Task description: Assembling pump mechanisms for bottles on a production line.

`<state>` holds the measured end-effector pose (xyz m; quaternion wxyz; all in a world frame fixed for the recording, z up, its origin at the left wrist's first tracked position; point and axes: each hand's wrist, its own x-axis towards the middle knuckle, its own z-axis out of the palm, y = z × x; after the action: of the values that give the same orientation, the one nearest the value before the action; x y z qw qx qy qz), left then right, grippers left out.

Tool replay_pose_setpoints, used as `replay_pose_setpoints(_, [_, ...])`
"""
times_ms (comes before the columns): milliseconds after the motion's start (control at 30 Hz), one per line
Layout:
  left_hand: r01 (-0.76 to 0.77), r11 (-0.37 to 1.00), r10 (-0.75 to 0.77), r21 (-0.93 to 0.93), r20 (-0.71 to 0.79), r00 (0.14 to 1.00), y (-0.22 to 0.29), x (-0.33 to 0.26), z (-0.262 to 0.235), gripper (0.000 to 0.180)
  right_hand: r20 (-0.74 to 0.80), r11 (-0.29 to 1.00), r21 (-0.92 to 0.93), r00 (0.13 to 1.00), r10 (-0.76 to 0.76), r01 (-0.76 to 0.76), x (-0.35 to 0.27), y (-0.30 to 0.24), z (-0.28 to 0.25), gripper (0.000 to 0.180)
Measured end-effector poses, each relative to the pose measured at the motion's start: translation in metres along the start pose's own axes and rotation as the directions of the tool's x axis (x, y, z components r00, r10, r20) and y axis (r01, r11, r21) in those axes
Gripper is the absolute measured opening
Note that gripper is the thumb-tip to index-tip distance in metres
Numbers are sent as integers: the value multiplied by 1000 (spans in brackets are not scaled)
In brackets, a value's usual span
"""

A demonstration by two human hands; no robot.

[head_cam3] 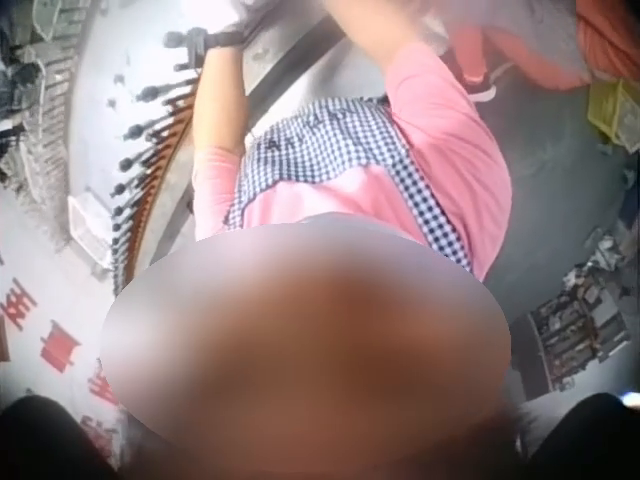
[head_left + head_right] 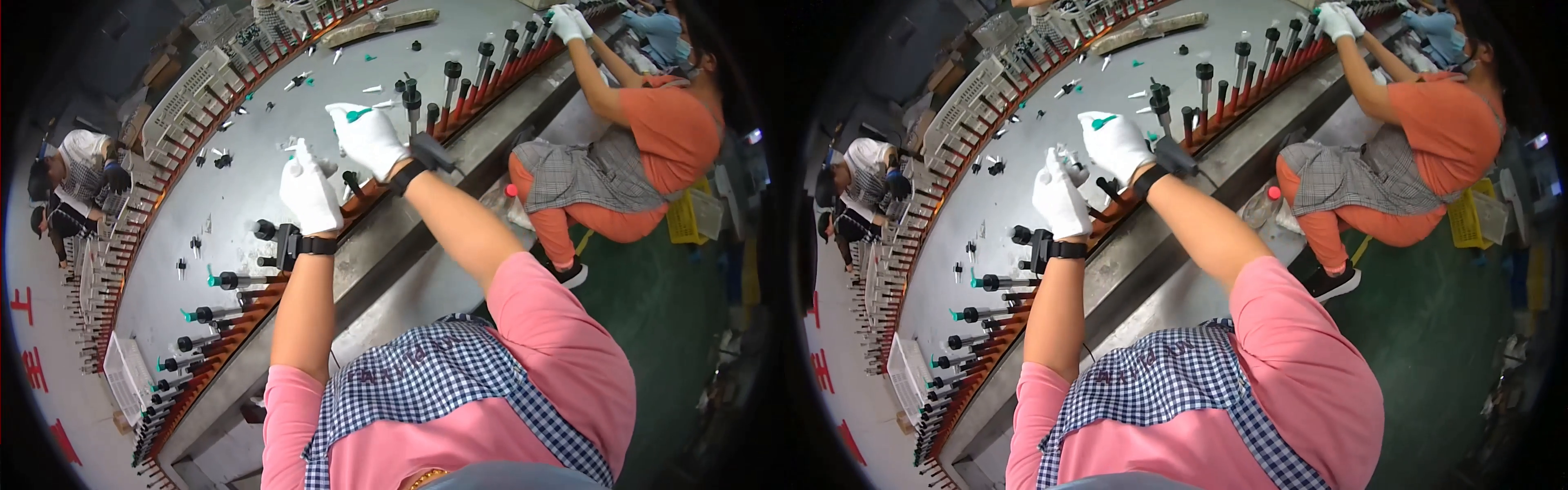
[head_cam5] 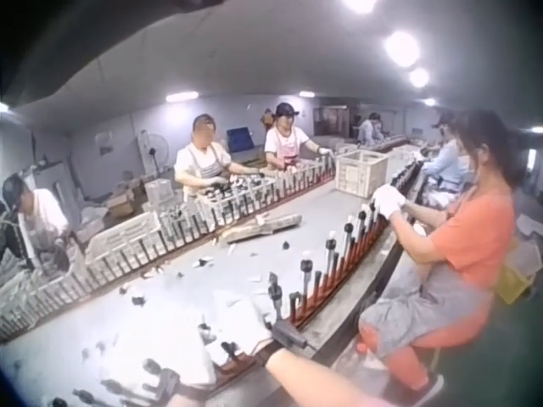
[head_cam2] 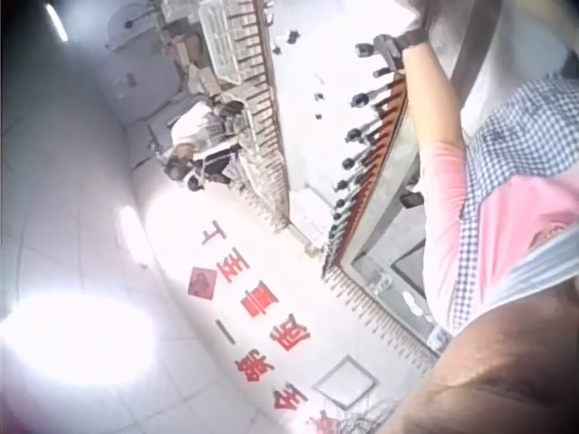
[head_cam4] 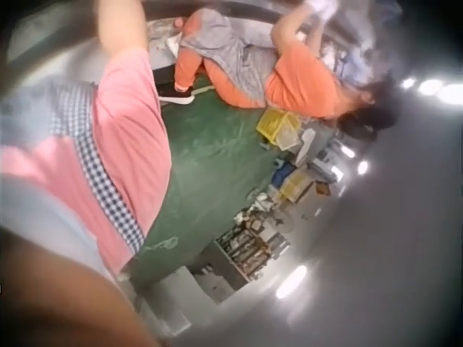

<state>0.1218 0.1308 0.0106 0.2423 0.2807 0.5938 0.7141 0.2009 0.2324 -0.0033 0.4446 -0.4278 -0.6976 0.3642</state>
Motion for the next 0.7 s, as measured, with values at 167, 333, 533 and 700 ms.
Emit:
replay_pose_setpoints(167, [-72, 991, 71, 112, 13, 997, -7, -5, -47, 35, -377, 944, 31, 878, -294, 329, -45, -15, 31, 17])
replay_pose_setpoints(333, [-50, 993, 63, 107, -114, 992, -15, -34, -95, 29, -20, 940, 226, 966, -258, 256, -96, -25, 29, 25])
replay_pose_setpoints(533, [-203, 829, 213, 521, 41, 976, -48, -117, -142, 38, -392, 958, -3, 881, -265, 287, -101, 20, -43, 37])
replay_pose_setpoints(700, [-272, 953, 245, 135, 186, 951, -5, -83, -59, 39, -84, 991, 41, 989, -123, 127, -29, -16, -65, 39])
